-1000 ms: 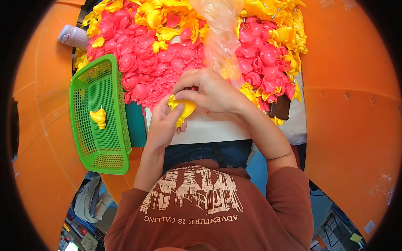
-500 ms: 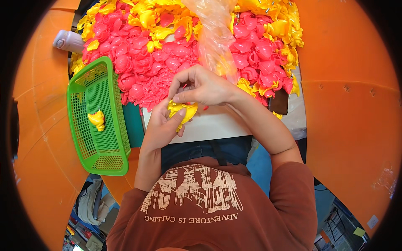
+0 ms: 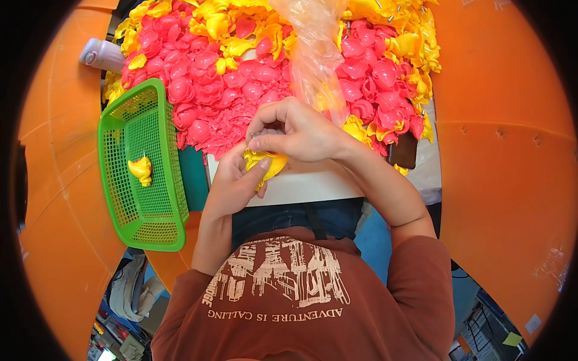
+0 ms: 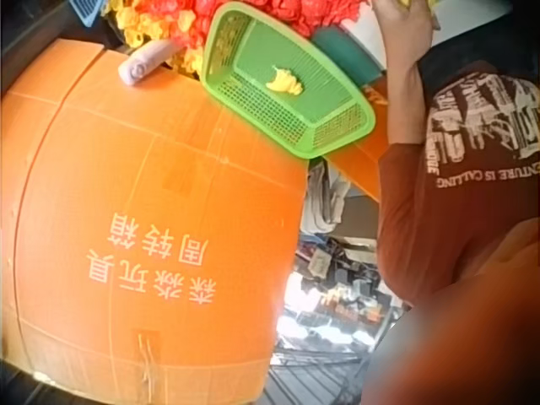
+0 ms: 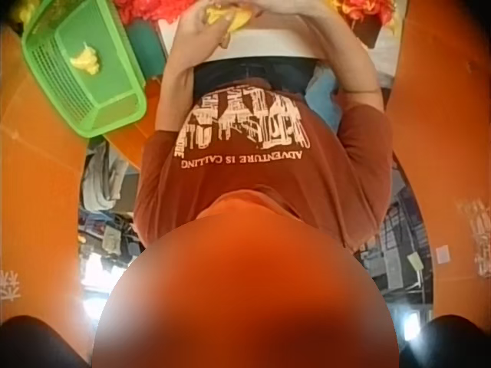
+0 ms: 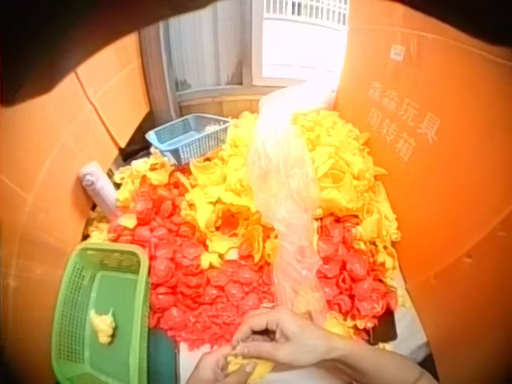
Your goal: Manually assemble yellow and pink plastic toy ducks from component parts at a factory workbench.
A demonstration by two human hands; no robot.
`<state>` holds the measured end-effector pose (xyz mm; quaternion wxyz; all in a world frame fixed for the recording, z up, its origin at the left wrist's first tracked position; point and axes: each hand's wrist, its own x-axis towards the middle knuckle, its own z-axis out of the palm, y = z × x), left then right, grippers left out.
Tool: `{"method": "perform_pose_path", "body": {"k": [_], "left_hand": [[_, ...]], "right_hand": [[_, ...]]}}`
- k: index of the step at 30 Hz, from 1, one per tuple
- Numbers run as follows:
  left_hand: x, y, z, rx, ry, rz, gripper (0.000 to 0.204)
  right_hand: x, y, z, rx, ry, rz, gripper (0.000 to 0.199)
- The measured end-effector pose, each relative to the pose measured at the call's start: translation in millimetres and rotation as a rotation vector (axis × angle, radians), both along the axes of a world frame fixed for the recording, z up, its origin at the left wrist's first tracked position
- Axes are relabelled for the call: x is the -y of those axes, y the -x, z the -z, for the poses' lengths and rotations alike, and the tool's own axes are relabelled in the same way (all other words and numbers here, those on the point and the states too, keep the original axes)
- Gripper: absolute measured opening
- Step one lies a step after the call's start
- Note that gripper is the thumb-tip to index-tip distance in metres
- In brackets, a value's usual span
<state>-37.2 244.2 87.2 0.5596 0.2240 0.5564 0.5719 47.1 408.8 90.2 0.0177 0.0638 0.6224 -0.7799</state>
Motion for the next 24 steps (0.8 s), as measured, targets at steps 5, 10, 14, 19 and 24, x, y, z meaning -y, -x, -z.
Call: {"method": "perform_pose_path", "body": {"k": [5, 10, 14, 19, 24], "left_hand": [[1, -1, 4, 0.015, -0.022, 0.027, 0.022], [-1, 2, 12, 0.141, 0.018, -0.056, 0.02], [1, 9, 24, 0.165, 0.005, -0.239, 0.02], [-1, 15, 32, 0.161, -0.051, -0.392, 0.019], [-10, 10, 26, 0.16, -0.027, -0.46, 0.021]], "right_hand": [[-1, 2, 10, 0.041, 0.051, -0.02, 0.015], [2, 8, 19, 0.025, -0.126, 0.08, 0.015], [-6, -2, 15, 0.053, -0.575, 0.36, 0.015], [0, -15, 42, -0.083, -1.517, 0.229, 0.012], [-2, -12, 34, -0.185, -1.511, 0.285, 0.006]]}}
